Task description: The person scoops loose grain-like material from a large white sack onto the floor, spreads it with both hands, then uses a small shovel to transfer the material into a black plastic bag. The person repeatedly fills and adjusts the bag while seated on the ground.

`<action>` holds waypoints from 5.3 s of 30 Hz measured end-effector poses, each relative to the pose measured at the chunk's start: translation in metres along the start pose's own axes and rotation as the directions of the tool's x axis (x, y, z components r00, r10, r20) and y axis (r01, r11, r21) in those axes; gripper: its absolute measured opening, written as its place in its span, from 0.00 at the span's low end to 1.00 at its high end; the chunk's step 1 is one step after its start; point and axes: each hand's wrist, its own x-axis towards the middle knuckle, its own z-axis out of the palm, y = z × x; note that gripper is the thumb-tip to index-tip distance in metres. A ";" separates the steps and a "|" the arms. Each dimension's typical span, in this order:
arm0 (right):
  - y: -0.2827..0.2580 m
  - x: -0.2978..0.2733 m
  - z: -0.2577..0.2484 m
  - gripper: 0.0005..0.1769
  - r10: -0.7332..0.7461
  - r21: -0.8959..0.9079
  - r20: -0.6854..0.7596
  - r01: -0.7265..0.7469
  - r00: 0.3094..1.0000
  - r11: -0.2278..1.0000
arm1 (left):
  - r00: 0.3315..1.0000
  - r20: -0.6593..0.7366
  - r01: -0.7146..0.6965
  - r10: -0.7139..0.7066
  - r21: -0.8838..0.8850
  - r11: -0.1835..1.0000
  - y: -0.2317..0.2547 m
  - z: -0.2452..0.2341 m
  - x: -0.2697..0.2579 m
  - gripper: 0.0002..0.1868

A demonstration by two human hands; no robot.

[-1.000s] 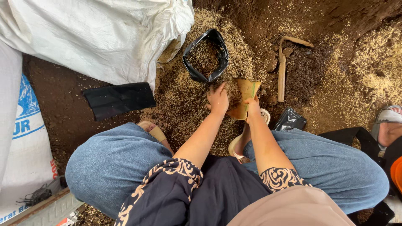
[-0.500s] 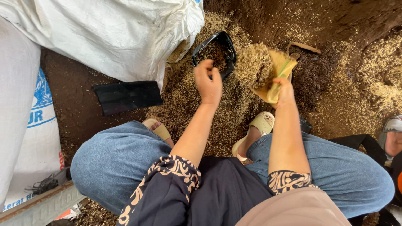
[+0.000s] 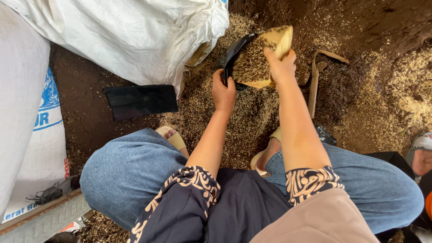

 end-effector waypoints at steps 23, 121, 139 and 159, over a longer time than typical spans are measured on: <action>0.095 0.122 -0.032 0.63 -0.429 -0.584 -0.481 0.085 0.764 0.807 | 0.987 -0.001 0.160 -0.160 0.007 0.987 0.017 -0.004 0.042 0.25; 0.088 0.137 0.047 0.14 -0.140 0.354 0.566 -0.087 0.812 0.931 | 0.721 0.481 0.080 -0.498 0.657 0.750 -0.086 0.031 0.087 0.17; 0.111 0.146 0.080 0.16 -0.216 0.005 0.429 0.237 0.877 0.972 | 0.931 0.326 0.023 -0.167 0.403 0.915 0.057 0.024 0.037 0.27; 0.139 0.192 0.077 0.16 -0.053 -0.097 0.443 0.107 0.895 0.990 | 0.902 0.432 -0.072 -0.026 0.209 0.975 0.027 0.057 0.031 0.08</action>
